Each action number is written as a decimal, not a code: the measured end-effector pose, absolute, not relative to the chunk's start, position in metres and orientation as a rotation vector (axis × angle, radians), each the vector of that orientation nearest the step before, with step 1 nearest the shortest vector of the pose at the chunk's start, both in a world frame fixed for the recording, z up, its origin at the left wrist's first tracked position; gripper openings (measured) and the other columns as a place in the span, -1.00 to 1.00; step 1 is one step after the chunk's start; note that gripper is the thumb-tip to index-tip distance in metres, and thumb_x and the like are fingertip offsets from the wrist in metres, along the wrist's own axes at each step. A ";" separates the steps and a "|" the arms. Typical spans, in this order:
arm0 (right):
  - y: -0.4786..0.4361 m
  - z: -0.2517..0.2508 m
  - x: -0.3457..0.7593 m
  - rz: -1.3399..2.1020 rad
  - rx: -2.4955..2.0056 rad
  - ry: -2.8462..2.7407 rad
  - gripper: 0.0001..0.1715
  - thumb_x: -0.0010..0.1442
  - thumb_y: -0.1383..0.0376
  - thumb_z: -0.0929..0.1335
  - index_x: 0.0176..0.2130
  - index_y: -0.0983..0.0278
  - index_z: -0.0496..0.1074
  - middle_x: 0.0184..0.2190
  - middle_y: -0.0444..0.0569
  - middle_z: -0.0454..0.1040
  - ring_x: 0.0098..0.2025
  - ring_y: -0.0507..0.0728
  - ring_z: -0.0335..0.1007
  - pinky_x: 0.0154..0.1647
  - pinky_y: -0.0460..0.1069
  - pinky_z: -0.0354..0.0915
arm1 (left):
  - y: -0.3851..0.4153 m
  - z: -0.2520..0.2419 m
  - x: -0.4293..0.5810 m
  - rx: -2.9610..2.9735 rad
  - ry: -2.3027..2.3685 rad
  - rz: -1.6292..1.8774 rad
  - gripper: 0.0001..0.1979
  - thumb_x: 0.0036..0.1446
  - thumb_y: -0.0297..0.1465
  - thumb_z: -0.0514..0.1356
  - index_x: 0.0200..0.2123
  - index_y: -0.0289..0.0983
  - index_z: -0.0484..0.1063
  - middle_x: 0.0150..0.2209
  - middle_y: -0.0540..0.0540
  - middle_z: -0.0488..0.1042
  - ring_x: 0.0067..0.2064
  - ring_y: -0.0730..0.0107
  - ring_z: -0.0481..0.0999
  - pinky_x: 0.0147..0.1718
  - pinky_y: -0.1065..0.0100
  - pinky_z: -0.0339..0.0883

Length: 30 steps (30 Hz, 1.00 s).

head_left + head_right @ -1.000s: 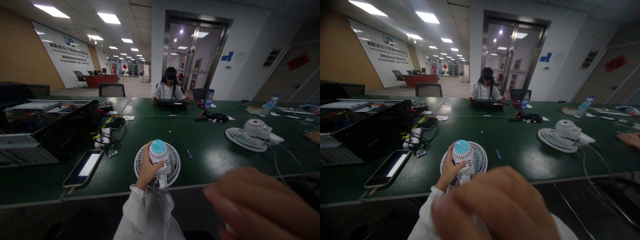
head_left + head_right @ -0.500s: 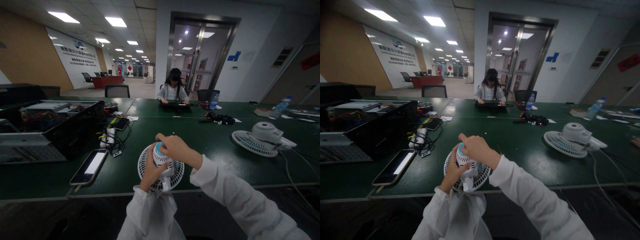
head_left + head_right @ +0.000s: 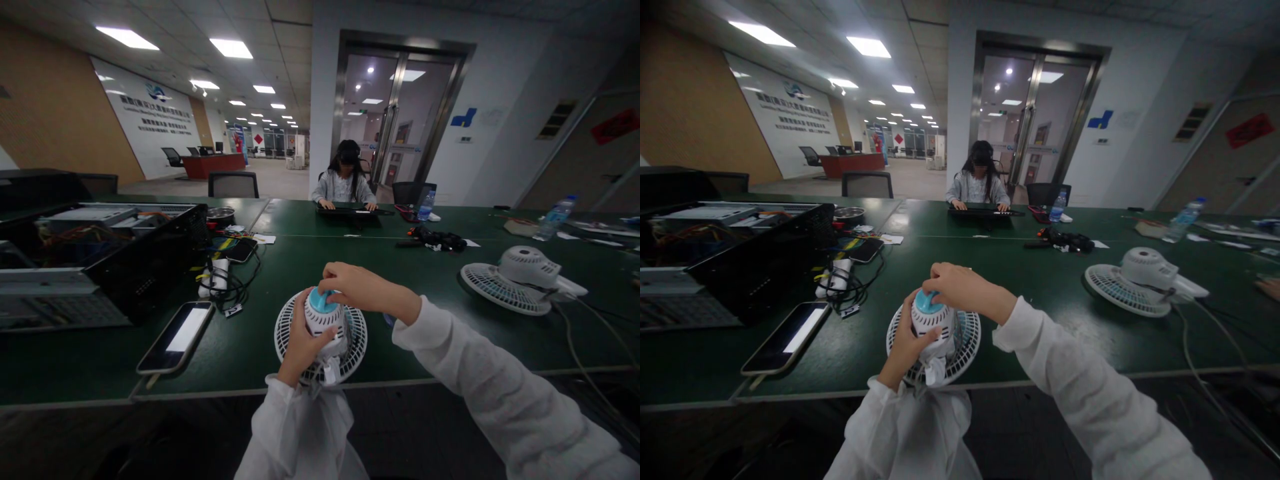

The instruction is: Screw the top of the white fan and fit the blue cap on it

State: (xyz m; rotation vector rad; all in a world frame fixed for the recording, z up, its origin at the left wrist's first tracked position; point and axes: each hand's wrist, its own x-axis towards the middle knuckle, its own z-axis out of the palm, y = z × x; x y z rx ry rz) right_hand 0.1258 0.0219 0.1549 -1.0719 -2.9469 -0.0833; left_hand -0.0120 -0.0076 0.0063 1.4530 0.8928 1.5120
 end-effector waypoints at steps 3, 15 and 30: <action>0.023 0.150 0.124 -0.216 -1.017 -2.960 -0.77 0.20 0.31 0.33 -0.12 0.27 0.45 -0.13 0.08 0.36 -0.15 0.15 0.30 -0.20 0.01 0.21 | -0.007 0.005 -0.012 1.453 0.888 1.516 -0.27 -0.13 -0.26 0.32 0.10 -0.21 0.10 0.08 -0.18 0.26 0.12 0.12 0.31 0.12 0.11 0.15; 0.003 0.117 0.108 -0.161 -1.292 -2.619 -0.73 0.24 0.25 0.25 -0.19 0.42 0.38 -0.22 0.11 0.40 -0.19 0.15 0.29 -0.17 0.03 0.21 | -0.011 0.006 -0.013 1.605 0.991 1.527 -0.29 -0.05 -0.22 0.28 0.15 -0.20 0.09 0.17 -0.20 0.19 0.24 0.09 0.15 0.22 0.06 -0.02; 0.005 0.074 0.090 0.148 -1.402 -1.958 -0.58 0.29 0.33 0.13 0.03 0.40 0.38 0.00 0.15 0.42 0.07 0.17 0.27 0.14 0.07 0.16 | -0.013 -0.028 -0.060 0.773 1.341 1.363 -0.56 -0.15 -0.16 0.31 -0.29 -0.39 0.40 -0.37 -0.18 0.52 -0.26 0.16 0.54 -0.20 0.19 0.38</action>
